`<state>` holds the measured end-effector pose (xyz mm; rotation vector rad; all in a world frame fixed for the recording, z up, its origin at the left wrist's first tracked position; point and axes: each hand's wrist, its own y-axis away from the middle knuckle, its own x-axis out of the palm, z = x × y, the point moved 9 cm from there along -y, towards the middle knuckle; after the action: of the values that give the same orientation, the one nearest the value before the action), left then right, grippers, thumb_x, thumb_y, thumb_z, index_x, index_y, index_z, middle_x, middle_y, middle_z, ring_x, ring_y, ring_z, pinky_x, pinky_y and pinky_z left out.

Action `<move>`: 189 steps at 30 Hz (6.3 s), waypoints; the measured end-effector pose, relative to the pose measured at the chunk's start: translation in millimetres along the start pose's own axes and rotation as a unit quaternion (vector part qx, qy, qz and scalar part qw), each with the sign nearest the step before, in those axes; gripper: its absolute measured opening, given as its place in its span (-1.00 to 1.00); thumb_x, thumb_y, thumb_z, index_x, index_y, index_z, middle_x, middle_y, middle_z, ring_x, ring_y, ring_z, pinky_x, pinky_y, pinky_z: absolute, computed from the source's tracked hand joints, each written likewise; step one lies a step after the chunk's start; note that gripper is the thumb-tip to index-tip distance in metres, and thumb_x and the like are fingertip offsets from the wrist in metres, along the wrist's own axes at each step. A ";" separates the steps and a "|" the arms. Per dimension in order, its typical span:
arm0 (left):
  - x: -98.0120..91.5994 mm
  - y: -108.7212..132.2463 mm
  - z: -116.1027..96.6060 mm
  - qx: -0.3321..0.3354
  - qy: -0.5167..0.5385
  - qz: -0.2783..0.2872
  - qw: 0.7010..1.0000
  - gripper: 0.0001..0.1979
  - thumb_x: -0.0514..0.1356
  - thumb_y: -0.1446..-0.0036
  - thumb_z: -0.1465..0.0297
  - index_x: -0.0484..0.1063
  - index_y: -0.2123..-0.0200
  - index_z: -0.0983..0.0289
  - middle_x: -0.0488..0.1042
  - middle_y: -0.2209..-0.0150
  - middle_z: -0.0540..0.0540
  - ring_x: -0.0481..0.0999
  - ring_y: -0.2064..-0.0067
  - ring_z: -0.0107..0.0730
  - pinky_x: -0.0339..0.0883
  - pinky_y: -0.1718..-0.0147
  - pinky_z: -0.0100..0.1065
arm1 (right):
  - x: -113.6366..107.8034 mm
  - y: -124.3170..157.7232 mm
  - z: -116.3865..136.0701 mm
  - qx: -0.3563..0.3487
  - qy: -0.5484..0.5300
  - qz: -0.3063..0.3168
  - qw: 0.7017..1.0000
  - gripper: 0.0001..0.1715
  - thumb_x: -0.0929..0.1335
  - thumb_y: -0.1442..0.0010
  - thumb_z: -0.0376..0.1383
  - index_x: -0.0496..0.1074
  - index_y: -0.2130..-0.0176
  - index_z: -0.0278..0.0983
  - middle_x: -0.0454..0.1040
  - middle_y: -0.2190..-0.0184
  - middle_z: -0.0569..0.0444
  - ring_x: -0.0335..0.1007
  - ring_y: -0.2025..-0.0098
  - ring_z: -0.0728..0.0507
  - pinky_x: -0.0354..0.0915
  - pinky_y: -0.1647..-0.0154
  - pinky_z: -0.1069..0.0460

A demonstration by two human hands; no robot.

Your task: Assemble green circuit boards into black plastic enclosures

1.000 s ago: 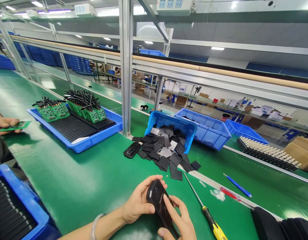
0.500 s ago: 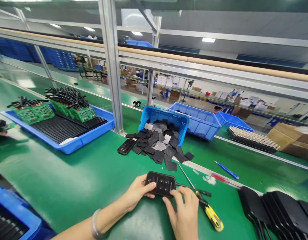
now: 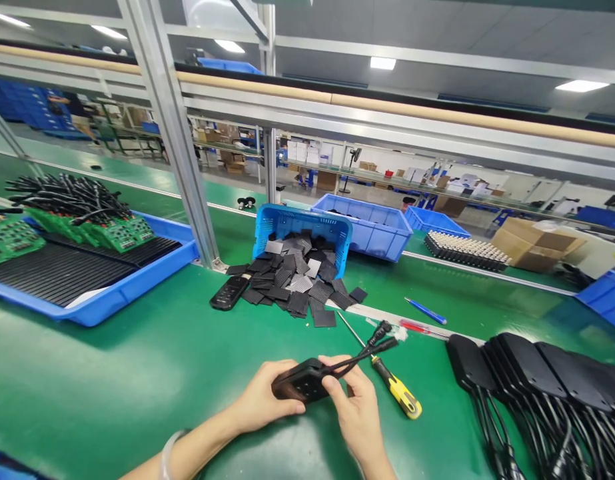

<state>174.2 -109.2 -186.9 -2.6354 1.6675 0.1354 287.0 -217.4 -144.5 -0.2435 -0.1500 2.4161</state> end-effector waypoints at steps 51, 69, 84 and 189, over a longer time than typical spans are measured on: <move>11.6 4.3 -18.2 0.132 -0.110 0.001 0.985 -0.70 0.14 -0.04 0.55 0.60 0.19 0.30 0.61 0.33 0.05 0.53 0.34 -0.39 0.26 0.38 -0.49 | 16.3 21.8 46.5 -0.227 0.011 -0.018 0.974 -0.92 0.47 -0.09 -0.32 0.53 0.33 -0.13 0.53 0.41 0.11 0.42 0.31 -0.09 0.37 0.30 0.03; 11.7 9.6 -26.5 0.178 -0.096 0.031 0.979 -0.68 0.09 -0.08 0.57 0.56 0.15 0.28 0.60 0.22 0.08 0.55 0.23 -0.35 0.33 0.24 -0.44 | 27.6 22.2 45.3 -0.209 -0.002 0.051 0.977 -0.86 0.40 -0.18 -0.27 0.55 0.21 -0.10 0.56 0.39 0.08 0.46 0.32 -0.12 0.39 0.29 0.00; 18.6 8.2 -26.4 0.110 -0.061 0.062 0.990 -0.73 0.20 -0.14 0.30 0.60 0.22 0.36 0.60 0.32 0.10 0.53 0.27 -0.25 0.36 0.30 -0.43 | 29.4 24.8 43.6 -0.180 0.013 0.095 0.979 -0.75 0.36 -0.21 -0.16 0.55 0.12 -0.14 0.48 0.44 0.06 0.39 0.38 -0.12 0.34 0.37 0.02; 17.8 7.0 -27.9 0.118 -0.038 0.075 0.989 -0.79 0.20 -0.05 0.44 0.60 0.29 0.40 0.44 0.50 -0.01 0.28 0.47 -0.53 0.10 0.47 -0.52 | 32.3 27.2 59.7 -0.244 0.044 0.090 0.965 -0.68 0.37 -0.20 -0.11 0.46 0.06 -0.14 0.53 0.29 0.03 0.46 0.22 -0.15 0.41 0.21 -0.02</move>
<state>177.2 -129.9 -160.4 -2.3067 1.7366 0.0363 232.9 -219.3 -95.3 -0.6082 -0.7142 2.5063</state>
